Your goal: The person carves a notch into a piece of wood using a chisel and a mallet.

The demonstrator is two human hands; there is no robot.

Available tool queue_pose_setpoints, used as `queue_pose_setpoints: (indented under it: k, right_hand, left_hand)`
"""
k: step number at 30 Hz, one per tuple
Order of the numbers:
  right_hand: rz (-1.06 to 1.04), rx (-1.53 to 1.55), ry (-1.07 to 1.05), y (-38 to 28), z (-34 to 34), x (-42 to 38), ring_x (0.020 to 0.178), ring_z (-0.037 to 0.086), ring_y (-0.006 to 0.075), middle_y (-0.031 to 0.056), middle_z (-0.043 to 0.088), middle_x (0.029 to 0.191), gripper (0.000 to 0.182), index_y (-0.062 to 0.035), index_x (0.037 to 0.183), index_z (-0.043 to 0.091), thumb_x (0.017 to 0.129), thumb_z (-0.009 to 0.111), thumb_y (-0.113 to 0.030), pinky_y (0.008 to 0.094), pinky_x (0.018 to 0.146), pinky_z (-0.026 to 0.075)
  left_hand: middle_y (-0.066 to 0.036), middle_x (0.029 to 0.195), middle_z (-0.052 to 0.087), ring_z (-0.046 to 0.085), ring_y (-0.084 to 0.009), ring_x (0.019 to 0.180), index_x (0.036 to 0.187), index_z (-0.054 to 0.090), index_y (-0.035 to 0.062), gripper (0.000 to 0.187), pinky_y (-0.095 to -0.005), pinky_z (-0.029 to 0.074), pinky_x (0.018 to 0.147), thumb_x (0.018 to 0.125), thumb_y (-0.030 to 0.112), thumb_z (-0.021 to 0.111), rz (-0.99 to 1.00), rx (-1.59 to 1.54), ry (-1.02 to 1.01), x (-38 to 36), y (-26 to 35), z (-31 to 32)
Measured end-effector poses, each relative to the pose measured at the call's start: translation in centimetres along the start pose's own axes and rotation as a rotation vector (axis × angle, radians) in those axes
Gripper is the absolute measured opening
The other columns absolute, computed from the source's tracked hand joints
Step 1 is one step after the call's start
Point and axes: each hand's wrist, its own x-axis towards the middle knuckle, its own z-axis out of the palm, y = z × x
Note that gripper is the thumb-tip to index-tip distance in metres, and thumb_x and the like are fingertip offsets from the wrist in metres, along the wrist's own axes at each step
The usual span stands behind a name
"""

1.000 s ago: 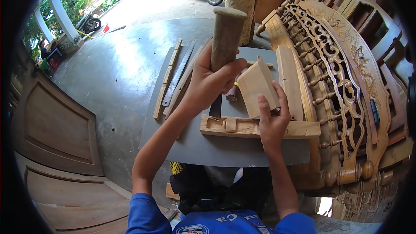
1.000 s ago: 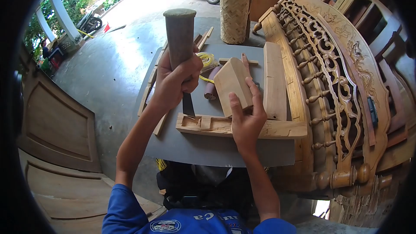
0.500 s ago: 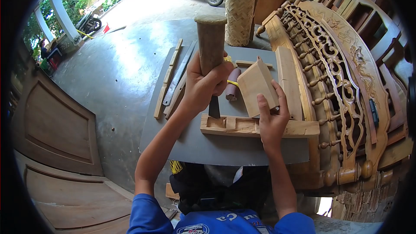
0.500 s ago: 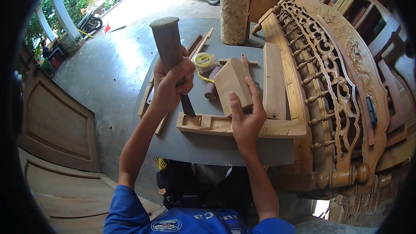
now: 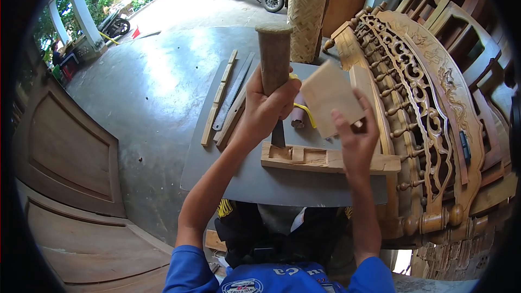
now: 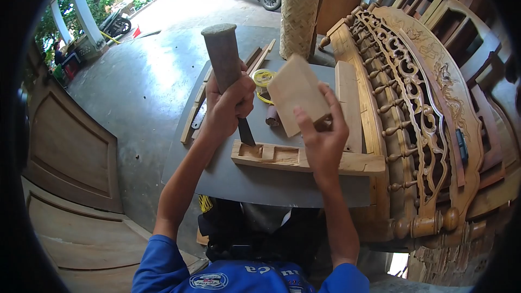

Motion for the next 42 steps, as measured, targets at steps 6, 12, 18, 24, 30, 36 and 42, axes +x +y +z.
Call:
queue_pose_setpoints:
  k: [6, 12, 18, 24, 30, 36, 42]
  right_hand:
    - [-0.46, 0.014, -0.02, -9.8, 1.1, 6.2, 0.094, 0.055, 0.0142, 0.0102, 0.056, 0.107, 0.055, -0.0017, 0.121, 0.047, 0.074, 0.069, -0.019, 0.0265, 0.083, 0.044]
    - [-0.595, 0.092, -0.185, -14.1, 4.1, 9.2, 0.081, 0.061, 0.0213, 0.0132, 0.059, 0.092, 0.039, 0.0014, 0.111, 0.051, 0.078, 0.061, -0.016, 0.0264, 0.066, 0.053]
    - [-0.619, -0.31, -0.44, -17.6, 4.6, 8.8, 0.083, 0.06, 0.0219, 0.0148, 0.059, 0.091, 0.046, 0.0017, 0.114, 0.048, 0.077, 0.064, -0.021, 0.0284, 0.066, 0.053]
    - [-0.596, -0.135, -0.784, -15.9, 5.0, 11.8, 0.084, 0.06, 0.0231, 0.0172, 0.059, 0.09, 0.043, 0.0005, 0.11, 0.05, 0.076, 0.064, -0.023, 0.0312, 0.065, 0.054]
    - [-0.572, -0.14, -0.727, -18.0, 5.2, 10.4, 0.078, 0.061, 0.0225, 0.0144, 0.059, 0.089, 0.042, -0.0001, 0.11, 0.051, 0.077, 0.063, -0.023, 0.0324, 0.066, 0.053]
    - [-0.678, -0.091, -0.72, -17.0, 5.1, 10.9, 0.087, 0.06, 0.0214, 0.0152, 0.059, 0.09, 0.043, 0.0009, 0.113, 0.05, 0.077, 0.062, -0.019, 0.0306, 0.066, 0.054]
    - [-0.738, -0.111, -0.737, -15.5, 5.4, 12.3, 0.085, 0.061, 0.0227, 0.0149, 0.058, 0.092, 0.042, 0.0006, 0.113, 0.05, 0.078, 0.062, -0.019, 0.0313, 0.064, 0.056]
  left_hand:
    - [-0.001, 0.058, 0.042, 0.03, -0.0033, 0.037, 0.099, 0.04, 0.0047, 0.022, -0.0193, 0.02, 0.033, 0.08, 0.006, 0.052, 0.042, -0.051, 0.036, -0.2, 0.0, -0.1]
    - [-0.001, 0.059, 0.042, 0.031, -0.0034, 0.037, 0.097, 0.04, 0.0041, 0.022, -0.0197, 0.02, 0.032, 0.079, 0.005, 0.052, 0.067, -0.023, 0.006, -0.1, -0.1, -0.1]
    - [-0.001, 0.059, 0.042, 0.031, -0.0036, 0.037, 0.098, 0.04, 0.0036, 0.023, -0.02, 0.02, 0.032, 0.079, 0.004, 0.053, 0.081, -0.034, -0.005, 0.0, -0.3, -0.3]
    - [-0.001, 0.059, 0.043, 0.031, -0.0036, 0.037, 0.1, 0.04, 0.0035, 0.024, -0.0201, 0.02, 0.033, 0.079, 0.004, 0.053, 0.069, -0.052, 0.005, -0.2, -0.6, -0.4]
    - [-0.001, 0.059, 0.043, 0.032, -0.0034, 0.038, 0.102, 0.041, 0.0029, 0.026, -0.0198, 0.021, 0.034, 0.079, 0.003, 0.053, 0.072, -0.014, -0.013, -0.4, -0.6, -0.1]
    - [0.0, 0.062, 0.045, 0.035, -0.0033, 0.04, 0.103, 0.041, 0.0021, 0.027, -0.0195, 0.024, 0.034, 0.079, 0.002, 0.053, 0.109, 0.009, -0.05, -0.6, -0.5, 0.1]
    - [-0.003, 0.067, 0.05, 0.038, -0.0039, 0.042, 0.104, 0.04, 0.0, 0.029, -0.0188, 0.028, 0.035, 0.079, 0.001, 0.054, 0.125, 0.033, -0.055, -1.0, -0.9, -0.3]
